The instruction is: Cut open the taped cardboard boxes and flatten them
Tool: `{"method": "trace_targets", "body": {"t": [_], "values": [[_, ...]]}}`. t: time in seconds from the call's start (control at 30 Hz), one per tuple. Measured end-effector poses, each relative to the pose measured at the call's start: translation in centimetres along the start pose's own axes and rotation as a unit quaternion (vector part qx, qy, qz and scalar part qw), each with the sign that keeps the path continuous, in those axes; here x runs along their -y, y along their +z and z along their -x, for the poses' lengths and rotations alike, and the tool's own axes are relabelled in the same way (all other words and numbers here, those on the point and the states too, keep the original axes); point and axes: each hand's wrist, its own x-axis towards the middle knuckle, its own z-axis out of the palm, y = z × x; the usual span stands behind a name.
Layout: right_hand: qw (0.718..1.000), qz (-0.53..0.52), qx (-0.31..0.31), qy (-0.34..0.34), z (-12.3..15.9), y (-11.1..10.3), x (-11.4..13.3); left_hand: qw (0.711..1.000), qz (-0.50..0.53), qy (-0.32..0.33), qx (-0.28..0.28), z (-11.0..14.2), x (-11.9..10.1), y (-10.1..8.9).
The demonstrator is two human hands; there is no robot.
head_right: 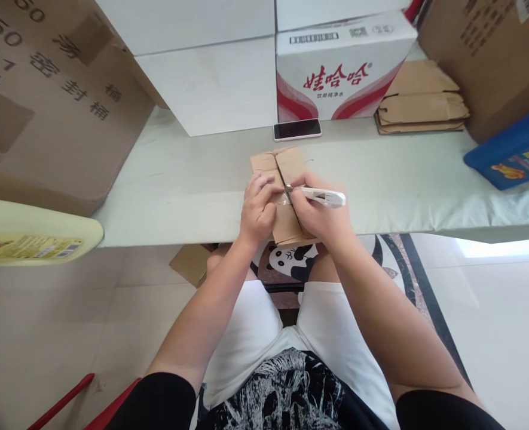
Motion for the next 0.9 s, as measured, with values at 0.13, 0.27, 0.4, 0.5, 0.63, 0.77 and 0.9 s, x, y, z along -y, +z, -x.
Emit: {"method": "trace_targets", "body": {"t": [0.13,0.27,0.4,0.5,0.63,0.77,0.9], "values": [[1.000,-0.008,-0.010,-0.002,0.15,-0.10,-0.02,1.000,0.001,-0.005,0.001,0.03,-0.02,-0.06],[1.000,-0.001,0.002,-0.002,0.02,-0.07,0.04,1.000,-0.007,-0.008,0.007,0.04,0.05,-0.06],[0.999,0.026,0.019,0.006,-0.34,0.09,0.05,1.000,-0.001,-0.003,0.004,0.01,0.16,0.02],[0.998,0.046,0.031,0.005,-0.58,0.25,-0.05,1.000,0.000,-0.003,0.005,-0.02,0.15,0.02],[0.999,0.044,0.028,0.004,-0.50,0.30,-0.04,1.000,0.001,-0.004,0.005,-0.02,0.07,-0.07],[0.999,0.036,0.010,0.011,-0.03,0.08,0.32,1.000,0.006,0.001,0.000,0.02,0.06,-0.06],[1.000,0.009,0.000,0.027,0.35,-0.20,0.68,1.000,0.005,-0.002,-0.004,0.07,0.09,-0.01]]}}
